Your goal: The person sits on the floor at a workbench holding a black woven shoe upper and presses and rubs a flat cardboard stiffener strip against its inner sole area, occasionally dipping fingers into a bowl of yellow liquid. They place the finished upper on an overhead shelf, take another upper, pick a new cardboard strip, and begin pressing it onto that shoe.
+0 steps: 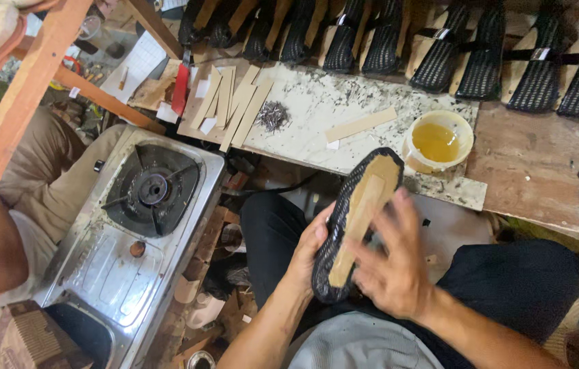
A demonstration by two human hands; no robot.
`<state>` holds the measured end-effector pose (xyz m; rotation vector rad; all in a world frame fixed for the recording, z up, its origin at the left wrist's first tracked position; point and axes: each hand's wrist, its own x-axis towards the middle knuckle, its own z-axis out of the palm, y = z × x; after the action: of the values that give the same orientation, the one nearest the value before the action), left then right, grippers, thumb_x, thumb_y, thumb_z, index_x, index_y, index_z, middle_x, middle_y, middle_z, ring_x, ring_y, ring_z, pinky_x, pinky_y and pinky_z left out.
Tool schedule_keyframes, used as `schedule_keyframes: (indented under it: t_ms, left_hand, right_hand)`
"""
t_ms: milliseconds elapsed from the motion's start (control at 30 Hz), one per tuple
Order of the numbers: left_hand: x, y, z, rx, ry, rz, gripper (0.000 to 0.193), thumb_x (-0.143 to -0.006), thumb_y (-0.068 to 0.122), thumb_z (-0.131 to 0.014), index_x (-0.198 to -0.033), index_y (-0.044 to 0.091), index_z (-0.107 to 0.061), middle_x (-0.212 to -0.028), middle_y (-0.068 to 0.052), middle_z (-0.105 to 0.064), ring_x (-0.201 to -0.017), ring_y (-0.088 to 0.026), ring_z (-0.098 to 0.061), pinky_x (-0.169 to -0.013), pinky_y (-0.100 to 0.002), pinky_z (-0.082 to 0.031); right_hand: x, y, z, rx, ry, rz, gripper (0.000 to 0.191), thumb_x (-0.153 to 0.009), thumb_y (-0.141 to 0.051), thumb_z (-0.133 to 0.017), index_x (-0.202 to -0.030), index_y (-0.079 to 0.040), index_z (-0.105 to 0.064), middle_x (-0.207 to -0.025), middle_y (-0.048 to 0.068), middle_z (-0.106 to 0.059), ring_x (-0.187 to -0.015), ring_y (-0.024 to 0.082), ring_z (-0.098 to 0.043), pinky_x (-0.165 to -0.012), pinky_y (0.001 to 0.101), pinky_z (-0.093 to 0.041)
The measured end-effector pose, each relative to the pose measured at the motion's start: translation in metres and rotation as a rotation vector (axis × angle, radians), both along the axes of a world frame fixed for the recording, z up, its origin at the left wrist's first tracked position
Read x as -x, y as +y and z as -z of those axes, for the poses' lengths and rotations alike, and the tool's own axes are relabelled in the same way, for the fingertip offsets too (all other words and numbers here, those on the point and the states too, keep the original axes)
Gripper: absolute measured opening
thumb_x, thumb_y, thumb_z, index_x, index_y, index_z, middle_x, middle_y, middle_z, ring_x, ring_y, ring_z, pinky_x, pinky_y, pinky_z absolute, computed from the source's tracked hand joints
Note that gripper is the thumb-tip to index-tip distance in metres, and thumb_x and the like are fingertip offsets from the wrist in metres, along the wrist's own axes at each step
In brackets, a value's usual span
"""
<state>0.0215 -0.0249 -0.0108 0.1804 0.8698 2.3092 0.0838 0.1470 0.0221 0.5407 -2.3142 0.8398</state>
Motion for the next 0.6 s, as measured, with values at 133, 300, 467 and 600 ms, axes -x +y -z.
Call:
schedule_keyframes:
  t_ms: [133, 300, 467, 600]
  left_hand:
    - [0.003, 0.001, 0.002, -0.037, -0.008, -0.038, 0.090, -0.097, 0.050, -0.068, -0.162, -0.003, -0.035, -0.146, -0.015, -0.057, -0.126, -0.019, -0.060, -0.107, -0.034, -0.050]
    - [0.006, 0.004, 0.006, 0.009, -0.023, -0.090, 0.081, -0.099, 0.042, -0.065, -0.159, -0.003, -0.035, -0.145, -0.015, -0.057, -0.127, -0.020, -0.060, -0.107, -0.034, -0.050]
    - [0.002, 0.005, 0.010, 0.060, 0.019, -0.075, 0.079, -0.100, 0.041, -0.065, -0.159, -0.004, -0.036, -0.146, -0.015, -0.058, -0.129, -0.020, -0.060, -0.110, -0.034, -0.050]
    - [0.000, 0.000, 0.013, -0.128, -0.115, 0.045, 0.079, -0.098, 0.044, -0.067, -0.157, 0.002, -0.036, -0.141, -0.014, -0.059, -0.120, -0.022, -0.064, -0.098, -0.039, -0.054]
  right_hand:
    - [-0.015, -0.002, 0.003, 0.025, 0.017, -0.105, 0.043, -0.105, -0.049, -0.049, -0.119, -0.019, -0.076, -0.157, 0.014, -0.043, -0.154, 0.042, -0.026, -0.128, 0.0638, -0.016]
    - [-0.014, 0.000, 0.000, 0.023, 0.022, -0.084, 0.039, -0.104, -0.046, -0.050, -0.116, -0.021, -0.077, -0.152, 0.015, -0.046, -0.153, 0.042, -0.028, -0.126, 0.0639, -0.017]
    - [-0.020, -0.003, -0.002, 0.060, -0.054, -0.061, 0.034, -0.102, -0.043, -0.055, -0.112, -0.021, -0.079, -0.154, 0.013, -0.047, -0.154, 0.040, -0.029, -0.128, 0.0609, -0.018]
    - [-0.013, 0.009, 0.007, 0.381, -0.112, 0.008, 0.038, -0.107, -0.042, -0.052, -0.133, -0.018, -0.067, -0.169, 0.014, -0.029, -0.158, 0.039, -0.026, -0.129, 0.0584, -0.019]
